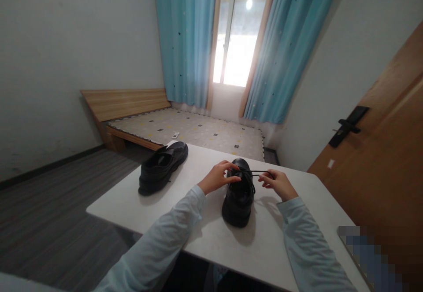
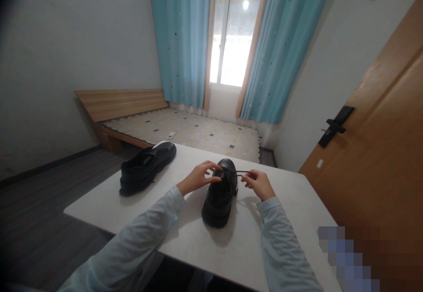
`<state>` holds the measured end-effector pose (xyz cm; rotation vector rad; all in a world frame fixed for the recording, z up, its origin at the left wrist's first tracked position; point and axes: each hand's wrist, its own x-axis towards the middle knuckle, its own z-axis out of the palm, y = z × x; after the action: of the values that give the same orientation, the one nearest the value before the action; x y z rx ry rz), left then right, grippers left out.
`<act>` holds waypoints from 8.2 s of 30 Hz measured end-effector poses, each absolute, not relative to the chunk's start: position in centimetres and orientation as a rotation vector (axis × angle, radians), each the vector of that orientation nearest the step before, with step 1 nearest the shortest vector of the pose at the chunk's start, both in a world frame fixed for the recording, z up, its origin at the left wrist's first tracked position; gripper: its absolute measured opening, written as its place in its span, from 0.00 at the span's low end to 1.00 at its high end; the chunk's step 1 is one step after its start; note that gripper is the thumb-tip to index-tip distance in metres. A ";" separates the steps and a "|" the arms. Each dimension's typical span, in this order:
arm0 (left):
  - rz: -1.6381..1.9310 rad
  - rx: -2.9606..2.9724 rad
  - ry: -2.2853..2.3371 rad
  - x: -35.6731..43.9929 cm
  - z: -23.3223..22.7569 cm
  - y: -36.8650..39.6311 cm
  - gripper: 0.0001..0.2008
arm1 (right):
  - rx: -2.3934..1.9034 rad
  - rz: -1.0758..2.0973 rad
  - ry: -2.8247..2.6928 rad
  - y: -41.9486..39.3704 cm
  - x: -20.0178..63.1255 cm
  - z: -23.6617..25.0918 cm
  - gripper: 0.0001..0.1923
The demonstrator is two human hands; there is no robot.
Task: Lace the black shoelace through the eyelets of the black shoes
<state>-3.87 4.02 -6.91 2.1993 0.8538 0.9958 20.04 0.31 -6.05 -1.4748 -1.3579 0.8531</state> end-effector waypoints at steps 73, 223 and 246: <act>1.254 2.037 1.019 -1.8 -8.2 4.2 0.03 | -1.245 0.581 -2.021 0.1 17.7 -7.5 0.30; 1.277 1.582 0.738 -3.4 -6.2 4.2 0.10 | -1.264 0.591 -2.022 0.0 17.7 -7.5 0.30; 1.229 2.339 1.091 -4.5 -6.8 4.8 0.05 | -1.250 0.580 -2.023 0.1 17.7 -7.5 0.31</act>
<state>-4.47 4.81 -6.83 2.3388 1.0908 1.2288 17.69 0.05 -7.46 -1.2501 -2.0229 0.5802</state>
